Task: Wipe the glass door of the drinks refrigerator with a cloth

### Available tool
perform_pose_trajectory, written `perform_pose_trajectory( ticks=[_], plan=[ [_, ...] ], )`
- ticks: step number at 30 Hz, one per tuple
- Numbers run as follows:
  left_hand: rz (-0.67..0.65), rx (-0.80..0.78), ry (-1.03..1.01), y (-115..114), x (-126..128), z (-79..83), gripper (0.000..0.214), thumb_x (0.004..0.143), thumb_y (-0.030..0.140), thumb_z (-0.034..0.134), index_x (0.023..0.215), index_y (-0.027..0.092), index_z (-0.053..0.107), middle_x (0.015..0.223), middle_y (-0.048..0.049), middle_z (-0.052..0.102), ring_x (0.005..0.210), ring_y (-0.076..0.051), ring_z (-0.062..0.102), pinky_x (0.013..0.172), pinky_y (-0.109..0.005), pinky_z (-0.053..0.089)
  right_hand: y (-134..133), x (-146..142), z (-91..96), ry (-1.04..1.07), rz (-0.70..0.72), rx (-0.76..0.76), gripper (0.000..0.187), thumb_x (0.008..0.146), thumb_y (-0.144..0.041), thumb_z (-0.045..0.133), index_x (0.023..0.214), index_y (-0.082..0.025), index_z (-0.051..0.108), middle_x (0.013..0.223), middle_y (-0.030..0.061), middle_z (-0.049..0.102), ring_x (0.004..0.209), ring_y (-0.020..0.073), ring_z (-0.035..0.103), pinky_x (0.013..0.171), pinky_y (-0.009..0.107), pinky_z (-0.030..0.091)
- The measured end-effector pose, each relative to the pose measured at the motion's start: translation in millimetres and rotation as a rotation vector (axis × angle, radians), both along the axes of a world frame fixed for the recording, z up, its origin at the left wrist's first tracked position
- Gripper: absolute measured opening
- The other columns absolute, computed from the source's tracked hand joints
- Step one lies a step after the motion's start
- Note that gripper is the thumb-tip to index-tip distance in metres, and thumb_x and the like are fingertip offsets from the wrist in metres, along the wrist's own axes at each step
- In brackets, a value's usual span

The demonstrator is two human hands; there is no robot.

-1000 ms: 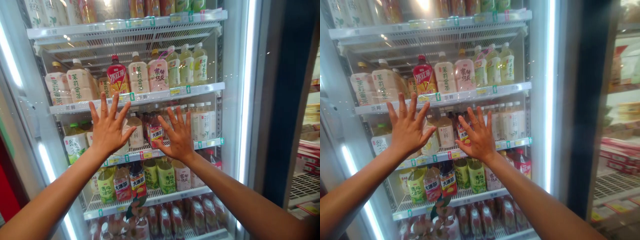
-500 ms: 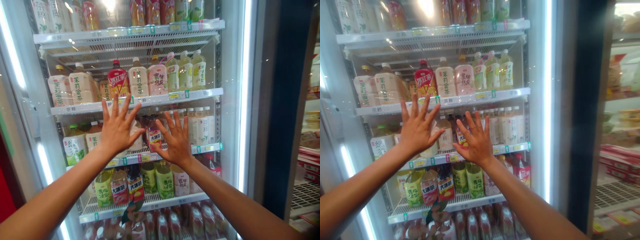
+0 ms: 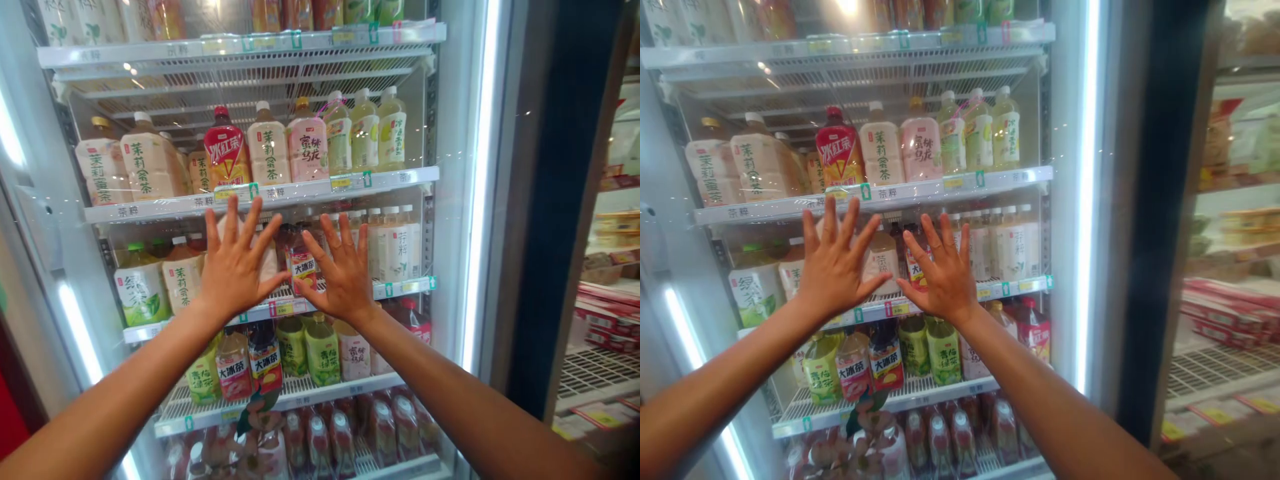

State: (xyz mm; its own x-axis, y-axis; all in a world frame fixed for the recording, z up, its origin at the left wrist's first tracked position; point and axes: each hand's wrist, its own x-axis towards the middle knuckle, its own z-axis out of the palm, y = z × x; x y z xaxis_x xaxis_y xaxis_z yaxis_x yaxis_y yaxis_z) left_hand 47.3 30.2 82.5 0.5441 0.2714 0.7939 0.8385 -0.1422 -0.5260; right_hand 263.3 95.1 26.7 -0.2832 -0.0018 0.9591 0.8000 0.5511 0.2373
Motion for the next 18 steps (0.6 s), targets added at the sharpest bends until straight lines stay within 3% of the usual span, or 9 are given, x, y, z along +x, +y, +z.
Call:
perform_pose_trajectory(
  ticks=[2, 4, 6, 10, 11, 12, 13, 16, 18],
  plan=[
    [-0.004, -0.038, 0.119, -7, -3, -45.2, 0.102, 0.085, 0.075, 0.054, 0.164, 0.025, 0.015, 0.173, -0.0061, 0.003, 0.158, -0.035, -0.014, 0.128, -0.061, -0.012, 0, 0, -0.1, -0.003, -0.005, 0.01, 0.104, 0.092, -0.057, 0.06, 0.164, -0.034, -0.012, 0.173, 0.0031, -0.004, 0.159, 0.0395, 0.005, 0.125, 0.073, 0.01],
    [-0.004, -0.078, 0.201, -13, -10, -67.4, 0.101, 0.086, 0.075, 0.054, 0.164, 0.025, 0.015, 0.173, -0.0045, 0.01, 0.159, -0.033, -0.011, 0.129, -0.058, -0.012, 1, 0, -0.4, -0.007, 0.001, 0.024, 0.102, 0.093, -0.057, 0.059, 0.164, -0.033, -0.01, 0.173, 0.0034, -0.005, 0.159, 0.0395, 0.003, 0.125, 0.073, 0.01],
    [-0.007, -0.08, 0.165, -13, -16, -51.4, 0.099, 0.087, 0.073, 0.053, 0.165, 0.027, 0.012, 0.173, -0.0039, 0.009, 0.159, -0.031, -0.012, 0.129, -0.057, -0.013, 1, 1, -1.0, -0.009, 0.004, 0.022, 0.101, 0.093, -0.057, 0.058, 0.165, -0.033, -0.009, 0.174, 0.0031, -0.005, 0.159, 0.0397, 0.004, 0.125, 0.073, 0.01],
    [0.013, -0.013, -0.111, -4, -19, 25.5, 0.095, 0.09, 0.072, 0.05, 0.164, 0.033, 0.005, 0.173, -0.0036, -0.006, 0.157, -0.032, -0.018, 0.126, -0.064, -0.014, 2, 2, -0.6, -0.006, 0.0, 0.001, 0.102, 0.092, -0.058, 0.059, 0.164, -0.036, -0.009, 0.174, 0.0011, -0.004, 0.159, 0.0411, 0.006, 0.124, 0.074, 0.01],
    [0.022, -0.01, -0.141, -3, -18, 30.7, 0.095, 0.09, 0.072, 0.049, 0.164, 0.034, 0.004, 0.173, -0.0037, -0.008, 0.157, -0.032, -0.02, 0.126, -0.065, -0.014, 2, 2, -0.2, -0.007, -0.001, -0.002, 0.102, 0.092, -0.059, 0.059, 0.164, -0.036, -0.009, 0.174, 0.0008, -0.004, 0.159, 0.0413, 0.006, 0.124, 0.075, 0.01],
    [0.031, -0.017, -0.141, -3, -17, 25.1, 0.096, 0.089, 0.073, 0.05, 0.164, 0.033, 0.005, 0.173, -0.0039, -0.008, 0.157, -0.033, -0.02, 0.125, -0.066, -0.013, 3, 2, 0.2, -0.008, -0.003, -0.003, 0.101, 0.092, -0.059, 0.059, 0.164, -0.036, -0.008, 0.174, 0.0007, -0.004, 0.159, 0.0413, 0.006, 0.124, 0.075, 0.01],
    [0.038, -0.029, -0.119, -5, -16, 8.7, 0.098, 0.089, 0.073, 0.051, 0.165, 0.032, 0.005, 0.173, -0.0044, -0.006, 0.156, -0.034, -0.021, 0.126, -0.066, -0.012, 3, 2, 0.2, -0.01, -0.007, -0.001, 0.101, 0.092, -0.059, 0.058, 0.164, -0.036, -0.008, 0.174, 0.0007, -0.004, 0.159, 0.0412, 0.006, 0.124, 0.074, 0.009],
    [0.068, -0.078, -0.002, -19, -20, -75.2, 0.101, 0.087, 0.074, 0.053, 0.165, 0.027, 0.01, 0.174, -0.005, 0.002, 0.157, -0.035, -0.017, 0.127, -0.063, -0.012, 2, -2, -5.2, 0.015, -0.016, 0.014, 0.098, 0.093, -0.059, 0.056, 0.165, -0.034, -0.005, 0.174, 0.0015, -0.004, 0.159, 0.04, 0.006, 0.124, 0.074, 0.01],
    [0.092, -0.114, 0.071, -28, -27, -116.7, 0.096, 0.088, 0.072, 0.054, 0.164, 0.028, 0.016, 0.173, -0.0024, 0.009, 0.159, -0.033, -0.012, 0.129, -0.059, -0.011, -1, -7, -15.4, 0.052, -0.02, 0.007, 0.096, 0.094, -0.057, 0.057, 0.165, -0.033, -0.003, 0.174, 0.0022, -0.005, 0.159, 0.0395, 0.006, 0.124, 0.073, 0.012]
  ],
)
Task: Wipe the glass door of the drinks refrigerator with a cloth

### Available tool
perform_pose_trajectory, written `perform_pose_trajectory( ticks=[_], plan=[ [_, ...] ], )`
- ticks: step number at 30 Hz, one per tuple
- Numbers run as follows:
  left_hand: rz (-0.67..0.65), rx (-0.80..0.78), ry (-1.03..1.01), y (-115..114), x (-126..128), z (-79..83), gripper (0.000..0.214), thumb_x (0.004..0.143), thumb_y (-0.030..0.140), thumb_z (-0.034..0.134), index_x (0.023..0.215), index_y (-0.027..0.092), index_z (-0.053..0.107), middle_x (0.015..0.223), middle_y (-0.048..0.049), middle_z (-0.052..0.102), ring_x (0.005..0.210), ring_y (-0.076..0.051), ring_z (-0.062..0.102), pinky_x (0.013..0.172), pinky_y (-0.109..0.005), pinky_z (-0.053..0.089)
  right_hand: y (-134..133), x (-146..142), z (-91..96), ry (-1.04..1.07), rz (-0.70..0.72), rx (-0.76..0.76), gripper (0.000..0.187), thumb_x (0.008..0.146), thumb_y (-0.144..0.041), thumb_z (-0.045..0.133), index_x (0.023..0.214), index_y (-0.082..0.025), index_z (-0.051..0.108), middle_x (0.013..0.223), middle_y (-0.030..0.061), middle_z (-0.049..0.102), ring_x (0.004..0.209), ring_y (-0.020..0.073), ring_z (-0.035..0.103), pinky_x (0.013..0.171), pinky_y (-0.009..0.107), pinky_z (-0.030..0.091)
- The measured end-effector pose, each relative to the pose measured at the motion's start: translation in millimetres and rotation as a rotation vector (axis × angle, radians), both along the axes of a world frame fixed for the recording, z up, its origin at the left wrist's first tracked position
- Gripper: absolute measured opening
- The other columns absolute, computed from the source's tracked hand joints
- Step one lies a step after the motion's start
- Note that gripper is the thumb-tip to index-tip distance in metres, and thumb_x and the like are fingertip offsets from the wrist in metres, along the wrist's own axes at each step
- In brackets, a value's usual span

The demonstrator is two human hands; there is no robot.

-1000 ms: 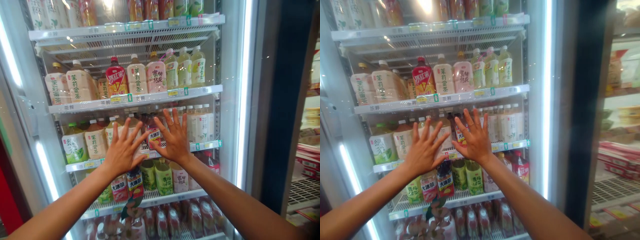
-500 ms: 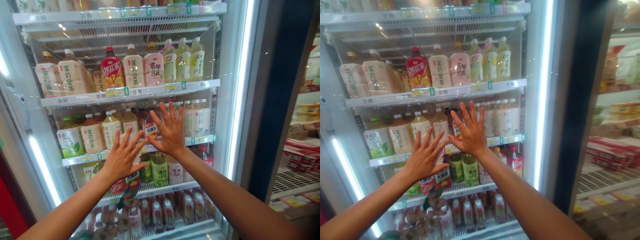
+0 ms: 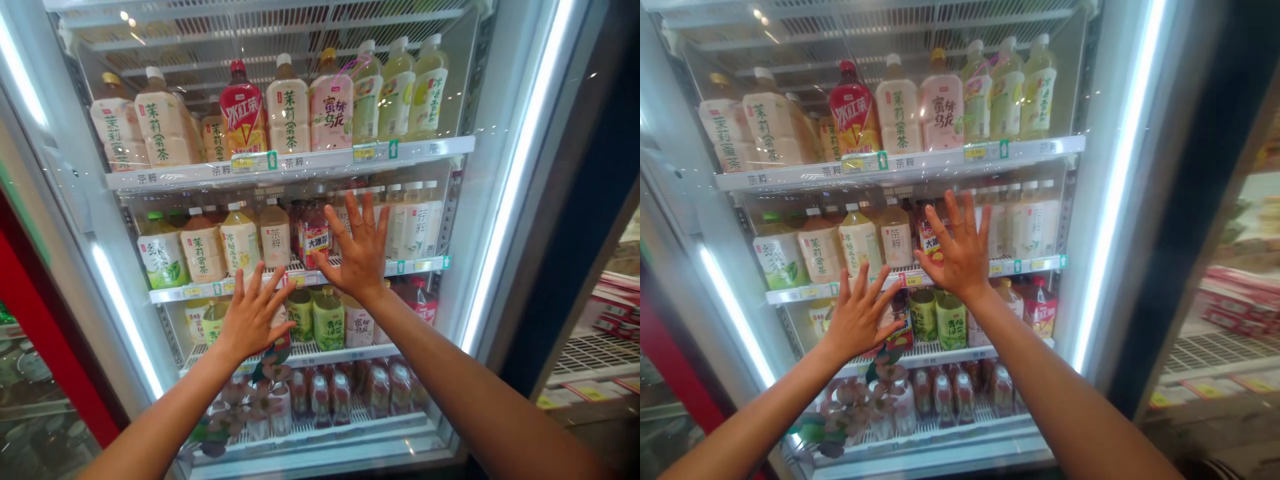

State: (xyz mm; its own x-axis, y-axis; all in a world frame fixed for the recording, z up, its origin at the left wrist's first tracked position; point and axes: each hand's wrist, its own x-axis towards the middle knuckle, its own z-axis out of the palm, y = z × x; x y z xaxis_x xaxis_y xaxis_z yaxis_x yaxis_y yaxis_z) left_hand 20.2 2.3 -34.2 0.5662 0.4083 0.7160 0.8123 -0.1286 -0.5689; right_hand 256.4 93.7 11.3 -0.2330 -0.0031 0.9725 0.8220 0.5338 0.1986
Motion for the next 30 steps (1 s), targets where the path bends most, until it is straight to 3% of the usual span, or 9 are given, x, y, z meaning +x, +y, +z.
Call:
perform_pose_trajectory(
  ticks=[2, 6, 8, 15, 17, 20, 22, 28, 30],
  plan=[
    [-0.014, 0.008, 0.018, -1, -9, 0.6, 0.09, 0.09, 0.068, 0.054, 0.164, 0.03, 0.019, 0.173, -0.0009, 0.01, 0.159, -0.03, -0.009, 0.13, -0.056, -0.01, -5, -5, -14.8, 0.026, 0.007, -0.022, 0.095, 0.094, -0.056, 0.058, 0.166, -0.032, 0.0, 0.174, 0.003, -0.006, 0.159, 0.0396, 0.004, 0.124, 0.073, 0.013],
    [-0.081, 0.182, -0.232, 17, -18, 86.5, 0.087, 0.093, 0.062, 0.053, 0.164, 0.034, 0.011, 0.172, -0.003, -0.004, 0.158, -0.03, -0.015, 0.126, -0.063, -0.013, -10, -11, -43.5, 0.007, 0.029, -0.032, 0.091, 0.094, -0.055, 0.057, 0.166, -0.03, 0.007, 0.174, 0.0046, -0.007, 0.159, 0.0401, 0.003, 0.124, 0.072, 0.014],
    [-0.077, 0.211, -0.288, 22, -15, 104.9, 0.087, 0.093, 0.061, 0.053, 0.164, 0.034, 0.01, 0.172, -0.0026, -0.007, 0.158, -0.032, -0.016, 0.126, -0.066, -0.013, -11, -11, -50.8, 0.006, 0.03, -0.026, 0.091, 0.094, -0.055, 0.057, 0.166, -0.03, 0.009, 0.174, 0.0047, -0.006, 0.159, 0.0403, 0.003, 0.124, 0.072, 0.014],
    [-0.032, 0.003, 0.083, -8, -9, -29.5, 0.084, 0.088, 0.064, 0.061, 0.16, 0.032, 0.032, 0.171, 0.0007, 0.018, 0.16, -0.03, -0.003, 0.131, -0.057, -0.006, -9, -10, -51.7, 0.016, 0.058, -0.023, 0.09, 0.093, -0.054, 0.059, 0.166, -0.03, 0.011, 0.174, 0.0045, -0.005, 0.159, 0.0401, 0.005, 0.125, 0.07, 0.014],
    [-0.045, 0.014, 0.088, -6, -12, -15.4, 0.084, 0.087, 0.064, 0.062, 0.16, 0.036, 0.031, 0.17, 0.0009, 0.02, 0.16, -0.028, -0.002, 0.131, -0.056, -0.007, -8, -10, -51.9, 0.015, 0.062, -0.02, 0.09, 0.093, -0.055, 0.059, 0.166, -0.03, 0.012, 0.174, 0.0049, -0.005, 0.159, 0.0401, 0.005, 0.124, 0.071, 0.013],
    [-0.071, 0.116, -0.071, 9, -12, 46.7, 0.088, 0.091, 0.06, 0.06, 0.163, 0.034, 0.018, 0.172, -0.0036, 0.004, 0.159, -0.031, -0.009, 0.128, -0.062, -0.01, -8, -10, -52.5, 0.016, 0.065, -0.019, 0.089, 0.093, -0.055, 0.059, 0.166, -0.03, 0.013, 0.174, 0.0048, -0.004, 0.159, 0.0401, 0.005, 0.124, 0.071, 0.013],
    [-0.073, 0.147, -0.15, 15, -9, 66.3, 0.088, 0.092, 0.059, 0.058, 0.164, 0.032, 0.015, 0.172, -0.0048, -0.003, 0.158, -0.033, -0.012, 0.127, -0.066, -0.009, -8, -10, -52.7, 0.021, 0.066, -0.017, 0.089, 0.093, -0.055, 0.059, 0.166, -0.03, 0.013, 0.174, 0.004, -0.003, 0.159, 0.0397, 0.006, 0.125, 0.071, 0.014],
    [-0.076, 0.022, 0.075, -5, -9, -26.8, 0.087, 0.089, 0.062, 0.061, 0.162, 0.031, 0.024, 0.171, 0.0001, 0.011, 0.16, -0.029, -0.003, 0.131, -0.057, -0.006, -9, -10, -52.1, 0.018, 0.056, -0.007, 0.09, 0.093, -0.054, 0.06, 0.166, -0.029, 0.013, 0.174, 0.0042, -0.004, 0.159, 0.039, 0.006, 0.126, 0.069, 0.014],
    [-0.089, -0.001, 0.128, -7, -13, -22.6, 0.084, 0.09, 0.062, 0.059, 0.162, 0.033, 0.024, 0.171, 0.0022, 0.013, 0.16, -0.027, -0.001, 0.132, -0.055, -0.006, -9, -9, -52.2, 0.015, 0.058, -0.015, 0.088, 0.094, -0.054, 0.059, 0.166, -0.029, 0.014, 0.174, 0.0048, -0.004, 0.159, 0.039, 0.006, 0.126, 0.069, 0.013]
  ],
)
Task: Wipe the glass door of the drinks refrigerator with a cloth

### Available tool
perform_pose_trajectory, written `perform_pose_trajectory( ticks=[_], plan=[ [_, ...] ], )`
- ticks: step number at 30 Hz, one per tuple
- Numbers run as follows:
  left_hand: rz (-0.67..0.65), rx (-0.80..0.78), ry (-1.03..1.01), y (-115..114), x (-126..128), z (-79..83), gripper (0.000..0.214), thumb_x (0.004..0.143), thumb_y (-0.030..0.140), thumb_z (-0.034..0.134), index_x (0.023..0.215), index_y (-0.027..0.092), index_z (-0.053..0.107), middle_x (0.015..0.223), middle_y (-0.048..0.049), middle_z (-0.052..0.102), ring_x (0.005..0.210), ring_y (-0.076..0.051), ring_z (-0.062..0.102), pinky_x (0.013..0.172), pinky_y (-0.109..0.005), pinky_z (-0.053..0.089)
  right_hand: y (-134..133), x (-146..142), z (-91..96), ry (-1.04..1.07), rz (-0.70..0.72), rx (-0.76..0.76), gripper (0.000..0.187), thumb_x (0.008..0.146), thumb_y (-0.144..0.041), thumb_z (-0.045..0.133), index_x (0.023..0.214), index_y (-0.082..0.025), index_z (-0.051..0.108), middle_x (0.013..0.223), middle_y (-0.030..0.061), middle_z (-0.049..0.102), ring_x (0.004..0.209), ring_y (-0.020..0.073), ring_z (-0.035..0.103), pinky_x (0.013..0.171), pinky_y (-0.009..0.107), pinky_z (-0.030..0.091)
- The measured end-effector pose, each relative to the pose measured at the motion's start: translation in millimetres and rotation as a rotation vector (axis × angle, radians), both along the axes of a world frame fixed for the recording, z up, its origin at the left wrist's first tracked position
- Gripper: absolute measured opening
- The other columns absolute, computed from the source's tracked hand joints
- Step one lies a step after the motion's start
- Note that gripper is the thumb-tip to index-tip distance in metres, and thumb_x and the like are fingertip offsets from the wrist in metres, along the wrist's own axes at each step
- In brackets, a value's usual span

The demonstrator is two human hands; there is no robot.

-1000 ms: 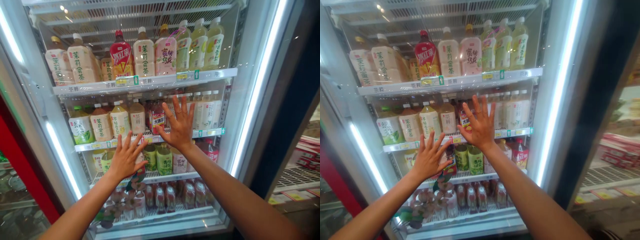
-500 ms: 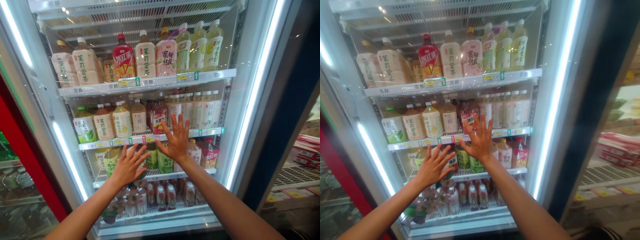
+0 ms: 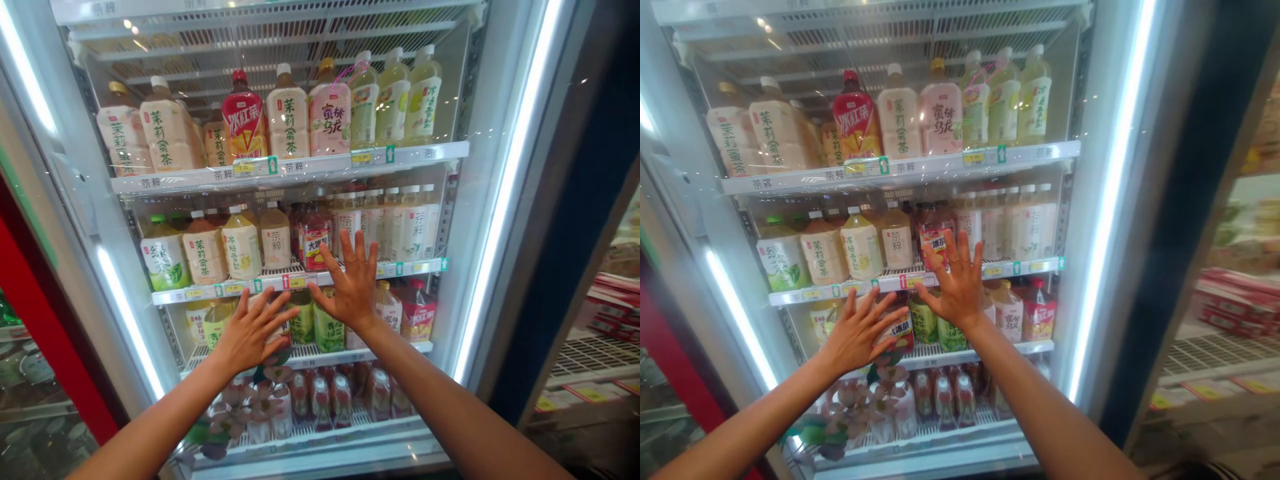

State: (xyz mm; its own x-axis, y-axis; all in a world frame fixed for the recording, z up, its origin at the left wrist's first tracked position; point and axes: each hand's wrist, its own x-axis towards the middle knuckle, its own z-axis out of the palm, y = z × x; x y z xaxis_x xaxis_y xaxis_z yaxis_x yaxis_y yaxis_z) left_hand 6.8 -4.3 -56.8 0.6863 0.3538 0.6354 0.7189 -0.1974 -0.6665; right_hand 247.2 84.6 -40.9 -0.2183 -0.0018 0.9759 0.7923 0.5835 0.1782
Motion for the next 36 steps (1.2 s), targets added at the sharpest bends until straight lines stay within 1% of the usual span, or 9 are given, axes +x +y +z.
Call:
perform_pose_trajectory(
  ticks=[6, 8, 12, 14, 20, 22, 28, 34, 36],
  plan=[
    [-0.01, 0.171, -0.329, 28, 8, 114.5, 0.087, 0.093, 0.056, 0.057, 0.164, 0.034, 0.012, 0.171, -0.0024, -0.007, 0.157, -0.03, -0.015, 0.127, -0.064, -0.013, 2, 0, -0.9, -0.011, -0.003, -0.001, 0.086, 0.096, -0.055, 0.054, 0.166, -0.029, 0.012, 0.174, 0.0047, -0.004, 0.159, 0.0395, 0.005, 0.124, 0.071, 0.013],
    [-0.011, 0.155, -0.315, 27, 13, 98.3, 0.089, 0.092, 0.058, 0.058, 0.164, 0.032, 0.012, 0.171, -0.003, -0.006, 0.158, -0.031, -0.014, 0.127, -0.063, -0.013, 2, 0, -0.9, -0.01, -0.012, -0.005, 0.086, 0.097, -0.055, 0.053, 0.166, -0.03, 0.01, 0.174, 0.0047, -0.005, 0.159, 0.0393, 0.004, 0.124, 0.071, 0.014],
    [0.011, 0.037, -0.142, 8, 16, 9.8, 0.089, 0.09, 0.06, 0.06, 0.163, 0.03, 0.019, 0.172, -0.0013, 0.01, 0.16, -0.029, -0.005, 0.13, -0.057, -0.009, 0, 0, -0.3, -0.014, -0.025, 0.001, 0.086, 0.097, -0.054, 0.053, 0.166, -0.03, 0.007, 0.174, 0.004, -0.008, 0.16, 0.0378, 0.002, 0.125, 0.07, 0.014],
    [0.016, 0.022, -0.125, 6, 14, -0.3, 0.088, 0.09, 0.059, 0.061, 0.163, 0.032, 0.019, 0.171, -0.0002, 0.016, 0.16, -0.027, -0.002, 0.131, -0.056, -0.008, 0, 0, -0.1, -0.02, -0.027, -0.008, 0.088, 0.096, -0.053, 0.055, 0.166, -0.03, 0.007, 0.174, 0.0048, -0.008, 0.16, 0.0382, 0.002, 0.125, 0.07, 0.014],
    [-0.058, 0.148, -0.397, 33, 18, 113.6, 0.085, 0.094, 0.054, 0.056, 0.163, 0.037, 0.011, 0.171, -0.0006, -0.004, 0.158, -0.029, -0.013, 0.126, -0.064, -0.015, 1, 0, -0.4, -0.017, -0.017, 0.001, 0.086, 0.096, -0.054, 0.054, 0.166, -0.029, 0.01, 0.174, 0.0043, -0.007, 0.16, 0.0384, 0.002, 0.125, 0.07, 0.013],
    [-0.056, 0.132, -0.398, 33, 21, 112.4, 0.086, 0.093, 0.054, 0.058, 0.163, 0.036, 0.011, 0.172, -0.0015, -0.004, 0.158, -0.031, -0.013, 0.126, -0.065, -0.014, 1, 0, -0.5, -0.013, -0.026, -0.01, 0.088, 0.096, -0.054, 0.055, 0.166, -0.031, 0.008, 0.174, 0.0039, -0.007, 0.16, 0.0386, 0.003, 0.125, 0.07, 0.013],
    [-0.012, 0.002, -0.053, 9, 16, 15.6, 0.086, 0.091, 0.058, 0.06, 0.162, 0.034, 0.021, 0.17, 0.0008, 0.021, 0.16, -0.026, -0.002, 0.131, -0.056, -0.009, -1, 0, 0.0, -0.014, -0.044, -0.058, 0.098, 0.092, -0.053, 0.061, 0.166, -0.035, 0.0, 0.174, 0.0054, -0.004, 0.159, 0.0414, 0.007, 0.124, 0.072, 0.016],
    [-0.033, 0.123, -0.282, 27, 13, 112.5, 0.085, 0.093, 0.055, 0.057, 0.163, 0.036, 0.014, 0.172, -0.0016, 0.0, 0.158, -0.028, -0.011, 0.127, -0.062, -0.013, -1, 1, 0.4, -0.013, -0.02, -0.031, 0.095, 0.093, -0.051, 0.061, 0.166, -0.034, 0.003, 0.174, 0.0039, -0.006, 0.159, 0.041, 0.005, 0.123, 0.073, 0.015],
    [-0.022, 0.141, -0.31, 31, 16, 122.4, 0.084, 0.094, 0.056, 0.056, 0.164, 0.034, 0.014, 0.172, -0.0028, -0.002, 0.158, -0.03, -0.013, 0.126, -0.063, -0.014, 0, 0, 0.4, -0.012, -0.009, -0.022, 0.094, 0.093, -0.052, 0.061, 0.166, -0.033, 0.005, 0.174, 0.0035, -0.006, 0.159, 0.0405, 0.005, 0.124, 0.073, 0.015]
  ],
)
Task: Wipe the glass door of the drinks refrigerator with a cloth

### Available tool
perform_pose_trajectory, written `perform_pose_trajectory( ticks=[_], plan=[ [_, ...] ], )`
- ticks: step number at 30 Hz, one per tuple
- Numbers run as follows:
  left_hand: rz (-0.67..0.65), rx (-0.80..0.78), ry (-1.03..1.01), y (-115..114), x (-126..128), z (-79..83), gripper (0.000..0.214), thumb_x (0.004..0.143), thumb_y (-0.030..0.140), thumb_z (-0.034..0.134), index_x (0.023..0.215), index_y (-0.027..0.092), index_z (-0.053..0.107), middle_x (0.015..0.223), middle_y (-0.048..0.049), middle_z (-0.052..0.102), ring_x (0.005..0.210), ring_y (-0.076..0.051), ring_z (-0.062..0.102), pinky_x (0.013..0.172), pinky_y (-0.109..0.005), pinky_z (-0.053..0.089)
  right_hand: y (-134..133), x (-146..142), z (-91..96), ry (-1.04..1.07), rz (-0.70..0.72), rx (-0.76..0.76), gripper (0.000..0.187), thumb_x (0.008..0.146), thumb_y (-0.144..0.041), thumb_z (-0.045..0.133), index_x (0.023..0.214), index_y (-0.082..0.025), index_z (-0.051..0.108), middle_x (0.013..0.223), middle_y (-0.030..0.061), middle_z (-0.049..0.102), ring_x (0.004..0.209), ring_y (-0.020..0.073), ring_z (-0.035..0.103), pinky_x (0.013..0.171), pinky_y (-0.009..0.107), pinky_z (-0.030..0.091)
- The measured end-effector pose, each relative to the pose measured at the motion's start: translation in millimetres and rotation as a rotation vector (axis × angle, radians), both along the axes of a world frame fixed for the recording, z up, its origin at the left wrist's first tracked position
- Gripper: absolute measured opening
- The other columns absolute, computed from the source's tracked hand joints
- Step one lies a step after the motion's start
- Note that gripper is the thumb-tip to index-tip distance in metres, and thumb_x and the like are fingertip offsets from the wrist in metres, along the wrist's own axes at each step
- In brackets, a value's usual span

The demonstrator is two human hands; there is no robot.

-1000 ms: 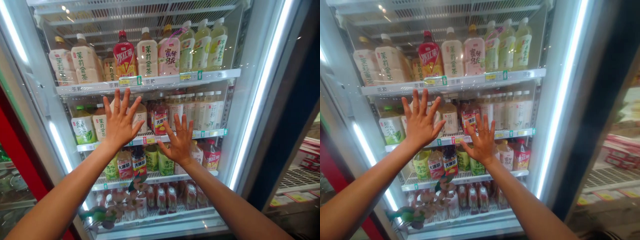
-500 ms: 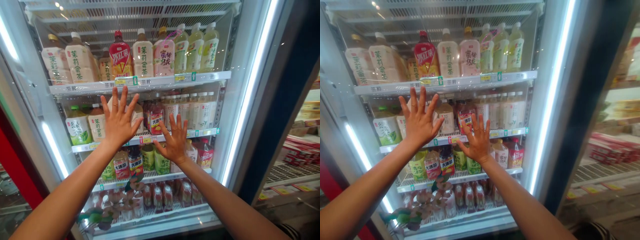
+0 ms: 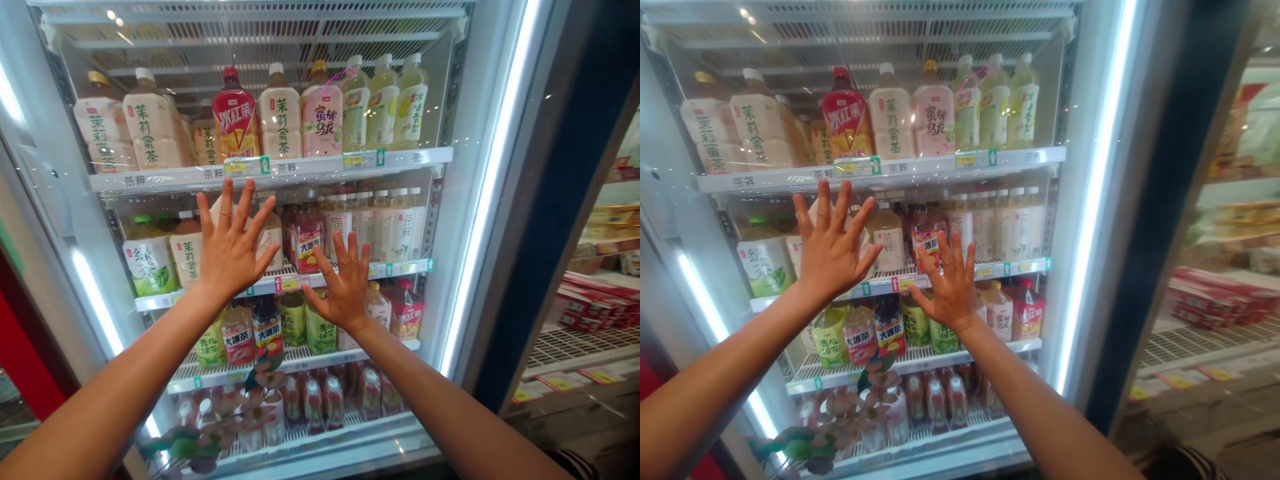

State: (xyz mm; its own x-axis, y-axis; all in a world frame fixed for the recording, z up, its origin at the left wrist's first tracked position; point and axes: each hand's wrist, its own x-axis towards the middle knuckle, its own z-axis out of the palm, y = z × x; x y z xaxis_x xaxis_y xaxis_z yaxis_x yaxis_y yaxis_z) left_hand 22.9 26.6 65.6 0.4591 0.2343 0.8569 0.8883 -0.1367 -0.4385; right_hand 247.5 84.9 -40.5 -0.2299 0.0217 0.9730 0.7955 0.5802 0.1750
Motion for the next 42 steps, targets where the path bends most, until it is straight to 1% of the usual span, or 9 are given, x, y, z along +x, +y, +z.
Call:
perform_pose_trajectory(
  ticks=[5, 7, 14, 16, 20, 22, 29, 36, 42],
  plan=[
    [-0.013, -0.095, 0.275, -15, 1, -84.6, 0.085, 0.092, 0.058, 0.059, 0.162, 0.027, 0.024, 0.172, -0.003, 0.011, 0.16, -0.029, -0.004, 0.131, -0.056, -0.007, 0, 0, -0.1, 0.009, -0.002, 0.025, 0.091, 0.094, -0.052, 0.059, 0.166, -0.032, 0.008, 0.174, 0.0037, -0.006, 0.159, 0.0395, 0.006, 0.125, 0.07, 0.014],
    [-0.017, -0.138, 0.346, -19, -2, -101.2, 0.083, 0.092, 0.058, 0.059, 0.162, 0.029, 0.025, 0.171, -0.0004, 0.018, 0.16, -0.027, -0.001, 0.132, -0.053, -0.005, 0, 0, -0.1, 0.007, -0.008, 0.015, 0.092, 0.093, -0.053, 0.06, 0.166, -0.032, 0.006, 0.174, 0.0044, -0.005, 0.159, 0.0399, 0.006, 0.125, 0.071, 0.015],
    [-0.054, -0.023, 0.078, 4, 9, -7.9, 0.083, 0.094, 0.056, 0.054, 0.164, 0.034, 0.014, 0.173, -0.0018, 0.006, 0.159, -0.028, -0.008, 0.129, -0.06, -0.011, -1, 1, 0.0, 0.005, -0.002, 0.011, 0.092, 0.093, -0.053, 0.06, 0.166, -0.032, 0.007, 0.174, 0.0036, -0.006, 0.159, 0.0396, 0.006, 0.124, 0.071, 0.015],
    [-0.036, -0.024, 0.065, 4, 13, -16.6, 0.085, 0.094, 0.056, 0.054, 0.164, 0.032, 0.013, 0.173, -0.0028, 0.006, 0.159, -0.029, -0.009, 0.129, -0.061, -0.008, 0, 1, -0.2, 0.004, -0.006, 0.004, 0.092, 0.093, -0.054, 0.059, 0.166, -0.032, 0.007, 0.174, 0.0034, -0.005, 0.159, 0.0395, 0.006, 0.124, 0.071, 0.015],
    [0.001, -0.113, 0.258, -13, 3, -81.3, 0.086, 0.093, 0.058, 0.056, 0.164, 0.026, 0.019, 0.172, -0.0027, 0.015, 0.159, -0.029, -0.005, 0.132, -0.054, -0.003, -1, 1, -0.2, 0.008, -0.005, 0.012, 0.091, 0.094, -0.052, 0.059, 0.166, -0.031, 0.008, 0.174, 0.0033, -0.005, 0.16, 0.0387, 0.005, 0.126, 0.07, 0.014],
    [0.008, -0.164, 0.347, -19, -6, -94.8, 0.086, 0.092, 0.059, 0.057, 0.163, 0.026, 0.021, 0.171, -0.0009, 0.018, 0.16, -0.028, -0.002, 0.133, -0.05, -0.003, -2, 1, 0.4, 0.005, 0.003, 0.012, 0.09, 0.094, -0.051, 0.059, 0.166, -0.031, 0.009, 0.174, 0.0035, -0.005, 0.16, 0.0386, 0.005, 0.126, 0.069, 0.014],
    [-0.052, -0.021, 0.081, 0, 11, -23.6, 0.089, 0.095, 0.051, 0.055, 0.165, 0.027, 0.005, 0.172, -0.0041, -0.002, 0.159, -0.029, -0.011, 0.129, -0.061, -0.007, 0, 0, -0.4, 0.003, 0.025, 0.015, 0.089, 0.095, -0.049, 0.058, 0.166, -0.03, 0.008, 0.174, 0.005, -0.003, 0.159, 0.0398, 0.005, 0.124, 0.072, 0.015],
    [-0.194, 0.024, -0.023, 3, 34, -32.8, 0.096, 0.09, 0.019, 0.055, 0.164, 0.03, -0.005, 0.171, -0.0007, -0.015, 0.159, -0.03, -0.009, 0.13, -0.063, 0.008, -20, 0, 11.9, 0.068, 0.263, -0.001, 0.077, 0.101, -0.029, 0.035, 0.165, -0.027, -0.007, 0.174, 0.0026, -0.008, 0.161, 0.0297, 0.005, 0.127, 0.065, 0.019],
    [-0.226, 0.084, -0.166, 0, 20, -21.7, 0.101, 0.093, 0.03, 0.062, 0.163, 0.026, -0.01, 0.172, -0.0086, -0.011, 0.16, -0.03, -0.01, 0.129, -0.063, 0.012, -39, -50, 46.6, -0.177, 0.483, 0.003, 0.077, 0.104, -0.051, 0.019, 0.162, -0.019, -0.021, 0.172, 0.0051, -0.022, 0.16, 0.0274, -0.007, 0.127, 0.056, 0.025]
  ],
)
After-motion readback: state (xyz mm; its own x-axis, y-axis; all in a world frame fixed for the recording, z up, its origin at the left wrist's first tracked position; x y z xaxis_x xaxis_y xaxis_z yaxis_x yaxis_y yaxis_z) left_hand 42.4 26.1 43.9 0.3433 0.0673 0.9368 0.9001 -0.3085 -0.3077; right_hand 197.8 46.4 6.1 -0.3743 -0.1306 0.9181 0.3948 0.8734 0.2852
